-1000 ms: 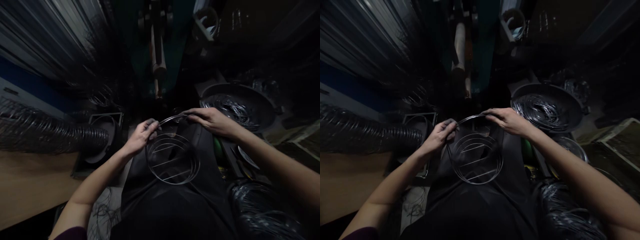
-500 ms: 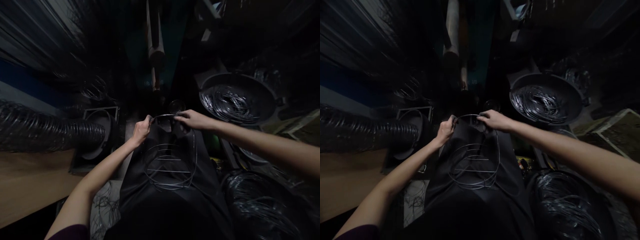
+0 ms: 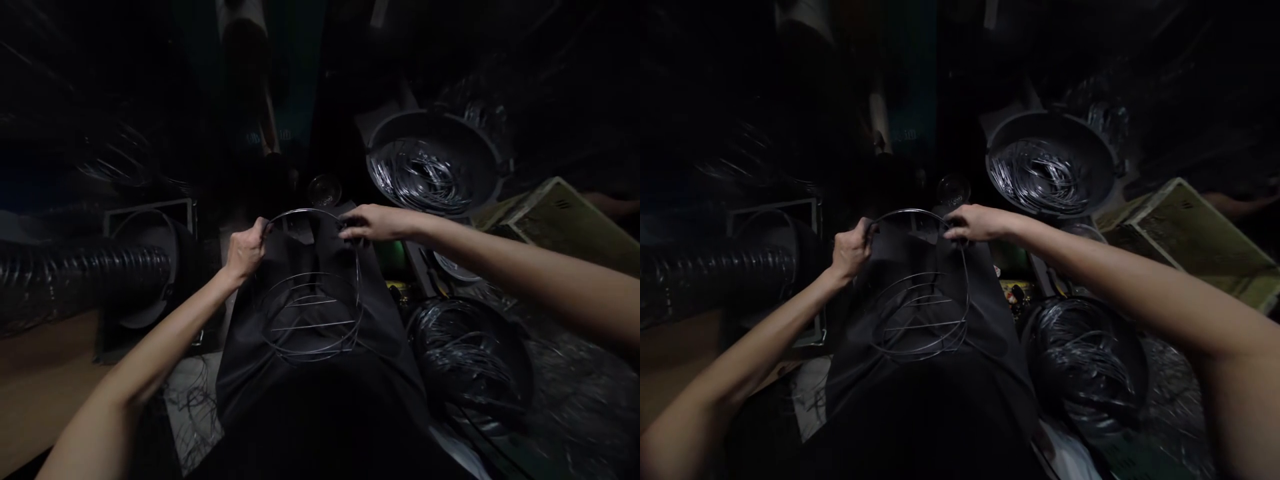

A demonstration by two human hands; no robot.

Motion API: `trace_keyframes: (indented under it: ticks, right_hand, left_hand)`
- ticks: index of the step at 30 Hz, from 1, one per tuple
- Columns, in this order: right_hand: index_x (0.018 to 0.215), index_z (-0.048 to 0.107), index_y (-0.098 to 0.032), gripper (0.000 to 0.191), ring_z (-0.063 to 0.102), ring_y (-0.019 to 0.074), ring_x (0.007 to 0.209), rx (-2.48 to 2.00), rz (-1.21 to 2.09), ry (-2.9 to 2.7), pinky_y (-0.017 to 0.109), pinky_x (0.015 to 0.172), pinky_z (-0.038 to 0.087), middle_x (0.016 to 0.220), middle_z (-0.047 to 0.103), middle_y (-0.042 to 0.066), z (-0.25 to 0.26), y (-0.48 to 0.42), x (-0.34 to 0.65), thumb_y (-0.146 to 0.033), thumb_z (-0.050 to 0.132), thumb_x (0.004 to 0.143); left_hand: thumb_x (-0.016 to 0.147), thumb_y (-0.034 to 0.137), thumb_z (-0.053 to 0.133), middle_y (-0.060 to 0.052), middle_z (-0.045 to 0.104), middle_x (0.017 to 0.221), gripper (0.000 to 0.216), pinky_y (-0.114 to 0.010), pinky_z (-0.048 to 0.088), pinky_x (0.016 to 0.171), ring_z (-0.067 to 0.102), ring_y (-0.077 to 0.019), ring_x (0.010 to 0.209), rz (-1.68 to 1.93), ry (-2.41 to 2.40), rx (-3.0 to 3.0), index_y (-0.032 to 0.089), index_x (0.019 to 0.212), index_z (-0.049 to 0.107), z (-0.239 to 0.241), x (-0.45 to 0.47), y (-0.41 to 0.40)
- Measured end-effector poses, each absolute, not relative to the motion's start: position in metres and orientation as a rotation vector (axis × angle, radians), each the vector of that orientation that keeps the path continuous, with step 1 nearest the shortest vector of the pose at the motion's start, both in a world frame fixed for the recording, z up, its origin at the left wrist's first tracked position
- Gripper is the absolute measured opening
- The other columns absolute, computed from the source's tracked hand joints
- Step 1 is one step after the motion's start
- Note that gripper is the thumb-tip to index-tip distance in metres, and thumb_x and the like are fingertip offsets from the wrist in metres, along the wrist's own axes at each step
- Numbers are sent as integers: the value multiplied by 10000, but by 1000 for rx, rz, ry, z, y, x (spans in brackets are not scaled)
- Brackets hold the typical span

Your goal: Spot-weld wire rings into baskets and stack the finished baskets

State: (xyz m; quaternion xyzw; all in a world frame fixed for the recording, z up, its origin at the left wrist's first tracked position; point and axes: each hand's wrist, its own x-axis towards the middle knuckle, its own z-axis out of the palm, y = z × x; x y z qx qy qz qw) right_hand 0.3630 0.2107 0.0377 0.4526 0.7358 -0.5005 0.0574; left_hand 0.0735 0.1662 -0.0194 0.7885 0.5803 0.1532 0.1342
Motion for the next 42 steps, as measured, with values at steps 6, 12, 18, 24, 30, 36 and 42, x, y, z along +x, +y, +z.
trace_keyframes:
  ticks: [6, 12, 18, 24, 30, 36, 42]
  right_hand:
    - [1269, 540, -182, 454, 630, 190, 928, 1549, -1622, 2376, 320, 852, 485, 1092, 658, 53, 21, 204, 358, -333, 561, 841]
    - [1336, 472, -279, 409, 608, 210, 992, 1647, -742, 2686, 299, 811, 464, 1126, 647, 40, 19, 201, 327, -267, 407, 932]
    - [1417, 328, -299, 487, 630, 215, 811, 1637, -222, 2522, 265, 601, 413, 1031, 636, 71, 19, 210, 305, -262, 372, 933]
    - [1422, 301, -272, 537, 627, 224, 808, 1514, -117, 2556, 283, 597, 398, 1035, 626, 89, 37, 230, 291, -148, 325, 900]
    - [1411, 315, -265, 534, 628, 229, 832, 1463, -167, 2609, 284, 614, 411, 1046, 640, 96, 50, 241, 281, -149, 334, 890]
    - [1413, 311, -287, 562, 626, 217, 816, 1447, -167, 2630, 269, 624, 409, 991, 652, 86, 59, 256, 278, -126, 350, 876]
    - [1399, 336, -283, 536, 630, 228, 799, 1481, -107, 2659, 276, 601, 407, 984, 662, 86, 59, 271, 277, -144, 344, 881]
  left_hand:
    - [897, 258, 411, -39, 597, 640, 212, -233, 338, 553, 565, -143, 565, 407, 1726, 2230, 136, 990, 557, -31, 77, 167]
    - [871, 172, 391, -70, 679, 793, 312, -224, 431, 617, 642, -159, 687, 416, 1662, 2264, 130, 1135, 554, -41, 75, 175]
    - [926, 260, 365, -71, 658, 1080, 366, -211, 462, 740, 633, -154, 931, 609, 1346, 2250, 200, 1257, 508, -19, 73, 210]
    - [920, 411, 377, -19, 610, 590, 355, -206, 317, 480, 552, -130, 495, 359, 1564, 2307, 188, 983, 647, 20, 67, 233]
    - [922, 366, 396, -25, 671, 733, 341, -188, 352, 539, 606, -121, 605, 428, 1498, 2281, 234, 1159, 603, 31, 55, 234]
    - [899, 245, 402, -67, 686, 805, 300, -209, 367, 557, 628, -161, 672, 353, 1528, 2471, 208, 1099, 622, 39, 50, 248]
    - [861, 180, 433, -65, 690, 821, 290, -206, 371, 567, 635, -167, 696, 321, 1562, 2506, 217, 1084, 616, 52, 51, 263]
